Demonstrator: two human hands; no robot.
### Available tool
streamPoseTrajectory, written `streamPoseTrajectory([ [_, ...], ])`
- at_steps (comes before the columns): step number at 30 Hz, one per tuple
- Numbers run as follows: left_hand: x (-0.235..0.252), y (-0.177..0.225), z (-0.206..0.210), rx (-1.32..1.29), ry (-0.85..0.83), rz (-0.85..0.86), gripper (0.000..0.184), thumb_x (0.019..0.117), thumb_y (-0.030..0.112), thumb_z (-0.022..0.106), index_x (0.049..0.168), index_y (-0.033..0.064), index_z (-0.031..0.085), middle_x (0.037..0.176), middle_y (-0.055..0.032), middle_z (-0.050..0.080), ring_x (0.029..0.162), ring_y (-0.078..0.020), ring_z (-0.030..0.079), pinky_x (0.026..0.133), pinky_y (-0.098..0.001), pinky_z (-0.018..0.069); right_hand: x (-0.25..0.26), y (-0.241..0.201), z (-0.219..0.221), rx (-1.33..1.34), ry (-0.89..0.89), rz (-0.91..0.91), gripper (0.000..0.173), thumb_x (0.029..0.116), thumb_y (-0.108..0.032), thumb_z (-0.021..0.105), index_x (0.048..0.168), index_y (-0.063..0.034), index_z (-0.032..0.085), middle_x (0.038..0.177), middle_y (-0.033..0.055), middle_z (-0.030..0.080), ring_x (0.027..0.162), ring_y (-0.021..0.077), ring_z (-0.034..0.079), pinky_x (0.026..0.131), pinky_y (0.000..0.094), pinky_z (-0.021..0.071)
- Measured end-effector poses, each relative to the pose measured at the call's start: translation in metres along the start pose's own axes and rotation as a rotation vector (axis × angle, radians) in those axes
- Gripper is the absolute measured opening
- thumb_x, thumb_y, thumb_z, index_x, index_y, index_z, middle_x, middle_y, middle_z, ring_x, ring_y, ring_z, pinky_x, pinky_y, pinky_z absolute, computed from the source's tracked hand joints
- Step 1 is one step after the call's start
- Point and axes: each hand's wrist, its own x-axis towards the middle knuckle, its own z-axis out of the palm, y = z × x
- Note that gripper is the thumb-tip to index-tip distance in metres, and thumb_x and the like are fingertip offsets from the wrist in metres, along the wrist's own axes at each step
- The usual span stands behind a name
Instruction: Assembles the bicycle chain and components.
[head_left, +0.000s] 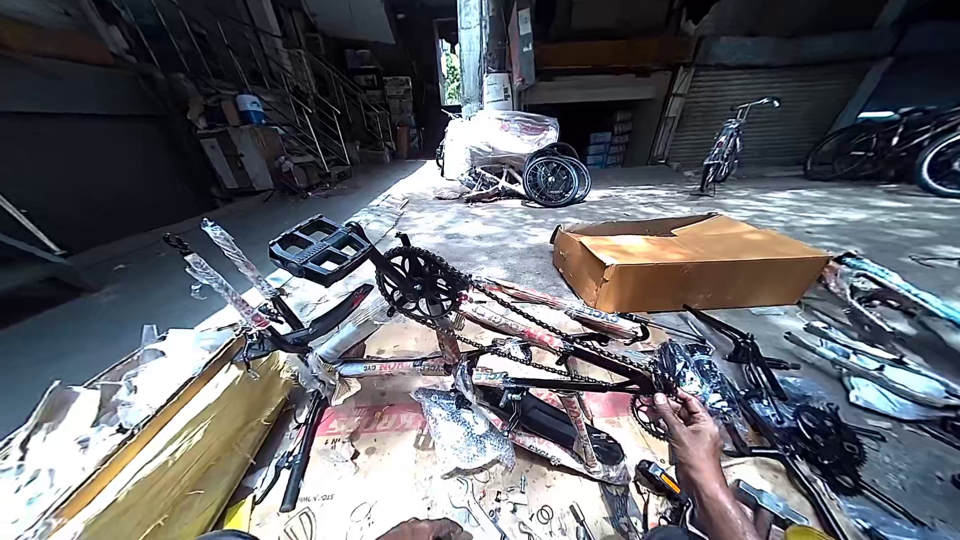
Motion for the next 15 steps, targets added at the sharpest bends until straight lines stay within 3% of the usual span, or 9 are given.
streamPoseTrajectory([
  [2, -0.001, -0.003, 0.000, 0.041, 0.000, -0.013, 0.067, 0.0938, 0.051, 0.070, 0.152, 0.0234, 0.051, 0.134, -0.0180, 0.065, 0.120, -0.0373, 0.064, 0.105, -0.0616, 0.0466, -0.024, -0.003, 0.009, -0.070, -0.016, 0.122, 0.045, 0.0978, -0.013, 0.070, 0.138, -0.0012, 0.054, 0.103, 0.0160, 0.069, 0.082, 0.0250, 0.071, 0.069, 0.0428, 0.0606],
  [4, -0.004, -0.001, 0.001, 0.073, 0.002, -0.022, 0.068, 0.0942, 0.050, 0.070, 0.153, 0.0250, 0.048, 0.137, -0.0177, 0.062, 0.123, -0.0376, 0.062, 0.107, -0.0617, 0.0446, -0.055, 0.004, 0.019, -0.236, -0.133, 0.190, 0.036, 0.0974, -0.018, 0.072, 0.129, -0.0041, 0.059, 0.096, 0.0142, 0.070, 0.076, 0.0262, 0.070, 0.066, 0.0463, 0.0599],
  [7, -0.014, 0.008, -0.008, 0.108, 0.010, -0.038, 0.069, 0.0945, 0.051, 0.069, 0.155, 0.0267, 0.046, 0.141, -0.0161, 0.060, 0.126, -0.0368, 0.059, 0.109, -0.0606, 0.0431, -0.098, 0.017, 0.046, -0.625, -0.715, 0.253, 0.032, 0.0978, -0.034, 0.069, 0.118, -0.0090, 0.068, 0.097, 0.0089, 0.073, 0.085, 0.0241, 0.072, 0.080, 0.0483, 0.0605],
  [9, -0.020, 0.015, -0.012, 0.120, 0.025, -0.063, 0.070, 0.0948, 0.052, 0.069, 0.156, 0.0288, 0.044, 0.144, -0.0146, 0.058, 0.130, -0.0359, 0.057, 0.111, -0.0601, 0.0412, -0.125, 0.026, 0.074, -0.945, -1.158, 0.225, 0.039, 0.0982, -0.044, 0.064, 0.119, -0.0114, 0.070, 0.105, 0.0113, 0.073, 0.100, 0.0287, 0.069, 0.094, 0.0539, 0.0523],
  [12, -0.023, 0.027, -0.017, 0.146, 0.036, -0.083, 0.067, 0.0971, 0.050, 0.067, 0.156, 0.0303, 0.043, 0.146, -0.0126, 0.057, 0.133, -0.0338, 0.055, 0.113, -0.0588, 0.0396, -0.165, 0.060, 0.116, -1.342, -1.510, 0.165, 0.051, 0.0973, -0.048, 0.061, 0.111, -0.0002, 0.069, 0.115, 0.0264, 0.068, 0.114, 0.0447, 0.063, 0.095, 0.0660, 0.0479],
  [15, -0.025, 0.030, -0.015, 0.140, 0.005, -0.074, 0.065, 0.0987, 0.046, 0.065, 0.157, 0.0304, 0.042, 0.147, -0.0131, 0.056, 0.135, -0.0339, 0.053, 0.114, -0.0582, 0.0387, -0.196, 0.097, 0.129, -1.560, -1.618, 0.267, 0.051, 0.0940, -0.038, 0.067, 0.117, 0.0069, 0.067, 0.127, 0.0316, 0.062, 0.122, 0.0479, 0.059, 0.096, 0.0680, 0.0474],
])
